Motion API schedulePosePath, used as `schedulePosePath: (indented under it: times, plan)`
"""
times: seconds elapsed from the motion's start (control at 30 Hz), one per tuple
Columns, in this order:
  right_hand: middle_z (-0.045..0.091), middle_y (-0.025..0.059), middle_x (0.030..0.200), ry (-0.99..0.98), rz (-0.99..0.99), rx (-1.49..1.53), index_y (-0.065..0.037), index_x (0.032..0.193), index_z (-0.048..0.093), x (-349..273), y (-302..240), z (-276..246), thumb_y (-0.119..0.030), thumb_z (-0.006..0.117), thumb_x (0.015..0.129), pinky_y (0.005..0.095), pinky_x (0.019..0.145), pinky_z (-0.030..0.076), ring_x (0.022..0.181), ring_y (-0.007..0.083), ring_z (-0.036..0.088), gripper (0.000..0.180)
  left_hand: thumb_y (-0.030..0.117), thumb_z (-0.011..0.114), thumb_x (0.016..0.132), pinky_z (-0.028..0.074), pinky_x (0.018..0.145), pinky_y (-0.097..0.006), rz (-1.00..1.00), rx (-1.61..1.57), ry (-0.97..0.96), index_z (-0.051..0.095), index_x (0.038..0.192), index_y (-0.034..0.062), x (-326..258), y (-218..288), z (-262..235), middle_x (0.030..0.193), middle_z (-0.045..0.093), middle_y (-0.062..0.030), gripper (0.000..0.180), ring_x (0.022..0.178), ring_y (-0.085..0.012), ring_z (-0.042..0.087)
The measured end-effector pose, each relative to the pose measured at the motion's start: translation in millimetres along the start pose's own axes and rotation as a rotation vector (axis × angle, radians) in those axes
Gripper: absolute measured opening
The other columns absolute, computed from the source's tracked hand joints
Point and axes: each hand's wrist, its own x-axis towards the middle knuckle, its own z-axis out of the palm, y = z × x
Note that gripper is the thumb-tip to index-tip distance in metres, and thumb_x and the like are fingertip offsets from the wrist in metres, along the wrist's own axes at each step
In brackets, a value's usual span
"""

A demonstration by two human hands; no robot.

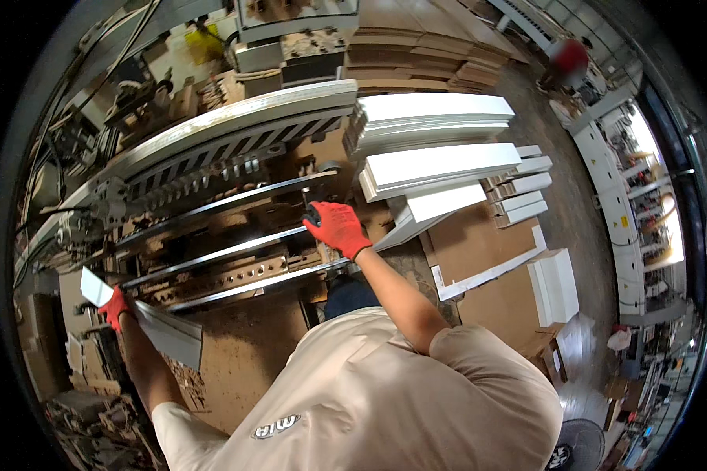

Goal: The person feeds white slats into a woodworking machine, aligning them with the feed mechanism and pushing them into the machine one at a time. They pick up the slats from a nearby stack and place them into the designated slots of the machinery.

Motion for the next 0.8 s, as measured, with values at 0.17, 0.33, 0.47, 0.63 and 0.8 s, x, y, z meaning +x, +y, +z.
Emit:
schedulePosePath:
  times: [0.17,0.33,0.47,0.63,0.8]
  plan:
    - [0.068,0.0160,0.090,-0.191,0.034,0.132,-0.007,0.101,0.065,9,-11,-6,-0.046,0.061,0.086,0.0451,0.077,0.049,0.089,0.0345,0.065,0.041,0.068,0.068,0.065,0.039,0.100,-0.057,-0.127,0.096,0.032,0.018,0.149,0.0049,-5,-11,-27,0.137,0.044,-0.0316,0.117,0.125,-0.0451,0.047]
    - [0.069,0.0175,0.096,-0.374,0.092,0.221,-0.007,0.107,0.067,18,-7,-15,-0.052,0.060,0.086,0.0471,0.083,0.049,0.095,0.0353,0.065,0.050,0.064,0.067,0.067,0.039,0.096,-0.062,-0.020,-0.036,0.031,0.011,0.151,0.0061,4,-26,-21,0.136,0.042,-0.0320,0.117,0.121,-0.0467,0.048]
    - [0.069,0.0183,0.108,-0.417,0.135,0.187,-0.009,0.119,0.067,19,4,-8,-0.058,0.057,0.086,0.0449,0.089,0.049,0.104,0.0347,0.064,0.060,0.064,0.066,0.068,0.039,0.096,-0.061,-0.023,-0.001,0.051,0.008,0.153,0.0058,5,-21,-15,0.137,0.042,-0.0308,0.118,0.121,-0.0454,0.048]
    - [0.069,0.0178,0.107,-0.375,0.115,0.135,-0.008,0.117,0.067,16,5,-7,-0.057,0.056,0.086,0.0450,0.088,0.049,0.103,0.0348,0.064,0.059,0.069,0.065,0.067,0.037,0.099,-0.061,-0.040,0.019,-0.014,0.005,0.153,0.0050,6,-19,-13,0.139,0.040,-0.0315,0.123,0.125,-0.0450,0.045]
    - [0.068,0.0174,0.105,-0.414,0.108,0.134,-0.011,0.111,0.068,14,-4,-15,-0.054,0.056,0.088,0.0449,0.086,0.048,0.101,0.0356,0.063,0.050,0.066,0.068,0.064,0.033,0.101,-0.065,-0.003,-0.021,0.046,0.011,0.154,0.0059,11,-24,-11,0.138,0.039,-0.0368,0.122,0.127,-0.0502,0.042]
